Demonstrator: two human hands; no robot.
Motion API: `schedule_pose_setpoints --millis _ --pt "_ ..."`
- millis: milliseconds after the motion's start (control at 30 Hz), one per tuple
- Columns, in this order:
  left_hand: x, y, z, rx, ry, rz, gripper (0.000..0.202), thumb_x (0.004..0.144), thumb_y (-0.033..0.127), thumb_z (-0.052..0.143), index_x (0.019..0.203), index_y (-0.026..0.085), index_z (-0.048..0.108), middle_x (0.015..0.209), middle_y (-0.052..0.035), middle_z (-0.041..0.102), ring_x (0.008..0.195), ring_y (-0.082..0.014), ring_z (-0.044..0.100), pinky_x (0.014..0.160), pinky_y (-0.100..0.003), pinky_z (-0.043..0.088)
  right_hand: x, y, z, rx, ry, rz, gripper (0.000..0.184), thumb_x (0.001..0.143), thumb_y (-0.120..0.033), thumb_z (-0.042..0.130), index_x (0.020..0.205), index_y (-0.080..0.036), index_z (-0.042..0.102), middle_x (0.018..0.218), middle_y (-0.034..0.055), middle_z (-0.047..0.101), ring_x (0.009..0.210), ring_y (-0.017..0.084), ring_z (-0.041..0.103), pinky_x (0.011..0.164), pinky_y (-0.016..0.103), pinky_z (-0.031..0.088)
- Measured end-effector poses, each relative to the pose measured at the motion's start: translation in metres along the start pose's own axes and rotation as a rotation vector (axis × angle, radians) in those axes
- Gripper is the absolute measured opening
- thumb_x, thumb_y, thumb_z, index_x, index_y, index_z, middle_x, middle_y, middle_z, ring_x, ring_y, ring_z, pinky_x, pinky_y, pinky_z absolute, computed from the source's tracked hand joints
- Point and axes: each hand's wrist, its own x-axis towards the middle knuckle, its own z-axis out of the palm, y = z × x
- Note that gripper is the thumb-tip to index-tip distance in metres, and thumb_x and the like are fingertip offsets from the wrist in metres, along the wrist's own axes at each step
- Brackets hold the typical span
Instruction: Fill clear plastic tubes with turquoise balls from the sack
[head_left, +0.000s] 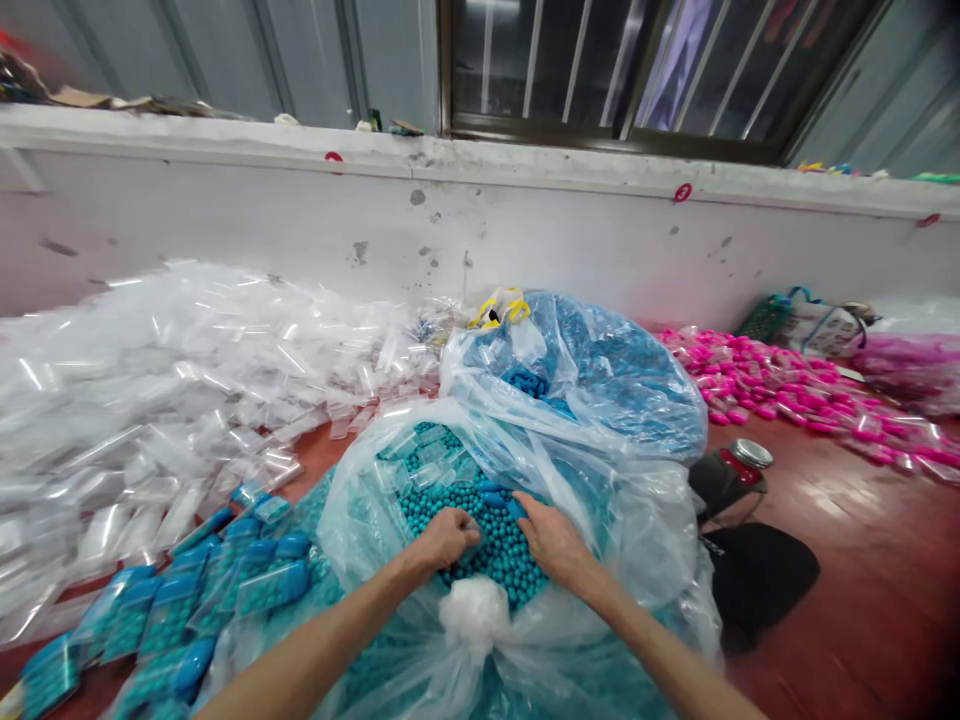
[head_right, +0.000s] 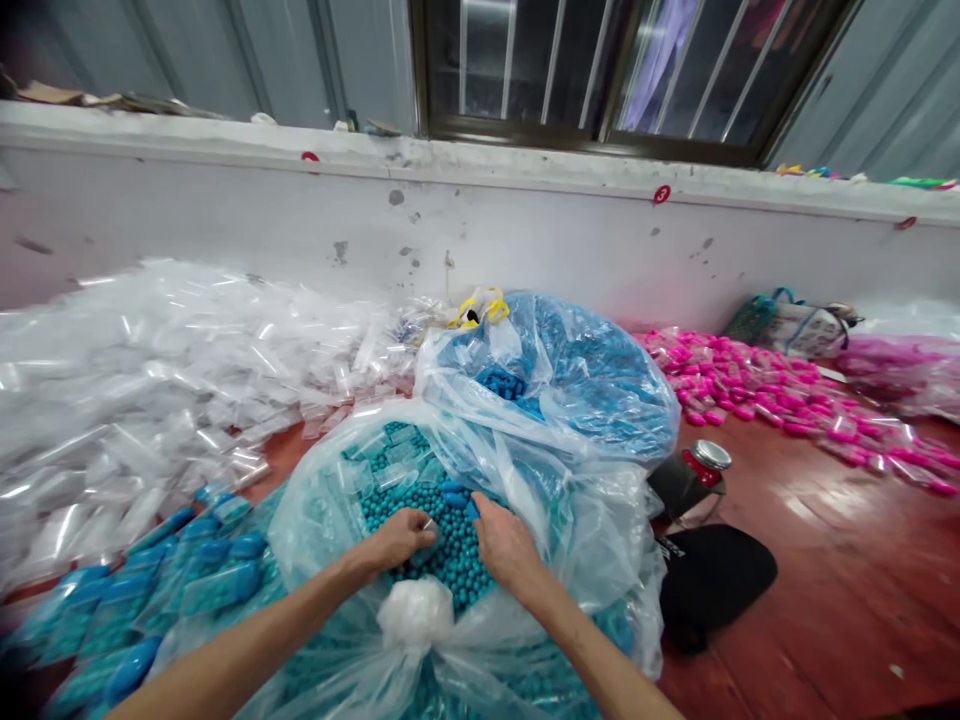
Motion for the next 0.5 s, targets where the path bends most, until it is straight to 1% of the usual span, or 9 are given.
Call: schedule_pose_setpoints --millis 67,100,200,267,333,400,500 --pt "0.009 0.000 0.005 0.039 0.025 -0.009 0.016 0.052 0.011 0.061 0.043 0.016 0.048 0.035 0.0070 0.036 0.040 -0.0081 0.034 0.046 -0.022 0.023 -0.003 0.002 0.002 -0.069 -0.029 0.037 0.042 0.085 -0.018 0.035 0.125 -0.013 0.041 0.115 0.0133 0.058 0.104 0.023 0.054 0.085 0.033 0.040" --pt "0.013 0.001 0.008 0.043 0.035 -0.010 0.020 0.051 0.010 0.061 0.040 0.017 0.046 0.035 0.0073 0.034 0.042 -0.0080 0.034 0.047 -0.022 0.023 -0.004 0.003 0.003 -0.090 -0.038 0.058 0.041 0.084 -0.017 0.035 0.124 -0.013 0.041 0.110 0.0138 0.060 0.101 0.024 0.056 0.082 0.033 0.041" --pt "0.025 0.007 0.022 0.005 0.016 -0.024 0.022 0.051 0.014 0.063 0.043 0.018 0.043 0.037 0.0082 0.030 0.043 -0.0080 0.033 0.047 -0.021 0.023 -0.006 0.006 0.006 -0.084 -0.007 0.133 0.036 0.084 -0.018 0.036 0.118 -0.014 0.044 0.097 0.0128 0.064 0.093 0.023 0.059 0.074 0.030 0.041" --pt "0.028 0.011 0.028 -0.057 -0.035 -0.033 0.019 0.054 0.023 0.063 0.050 0.018 0.045 0.041 0.0084 0.032 0.043 -0.0083 0.033 0.047 -0.021 0.025 -0.005 0.010 0.006 -0.002 0.034 0.164 0.030 0.082 -0.019 0.038 0.111 -0.015 0.047 0.090 0.0096 0.065 0.087 0.021 0.060 0.071 0.028 0.041" --pt "0.024 0.013 0.028 -0.137 -0.095 -0.023 0.022 0.057 0.033 0.063 0.058 0.018 0.046 0.046 0.0081 0.035 0.045 -0.0082 0.034 0.047 -0.021 0.027 -0.001 0.015 0.006 0.138 0.062 0.142 0.026 0.081 -0.020 0.039 0.104 -0.017 0.049 0.083 0.0046 0.064 0.080 0.018 0.059 0.069 0.026 0.041" --pt "0.017 0.013 0.025 -0.214 -0.151 0.007 0.028 0.056 0.039 0.063 0.063 0.018 0.046 0.052 0.0070 0.039 0.047 -0.0078 0.036 0.048 -0.021 0.028 0.001 0.019 0.006 0.287 0.065 0.088 0.023 0.080 -0.021 0.039 0.099 -0.018 0.050 0.075 0.0001 0.062 0.072 0.015 0.058 0.066 0.024 0.041" --pt "0.005 0.012 0.015 -0.309 -0.202 0.073 0.036 0.055 0.042 0.066 0.074 0.016 0.051 0.062 0.0040 0.048 0.054 -0.0076 0.043 0.052 -0.020 0.032 0.001 0.018 0.006 0.424 0.068 0.035 0.023 0.079 -0.023 0.039 0.098 -0.019 0.052 0.068 -0.0019 0.059 0.065 0.015 0.055 0.061 0.024 0.041"
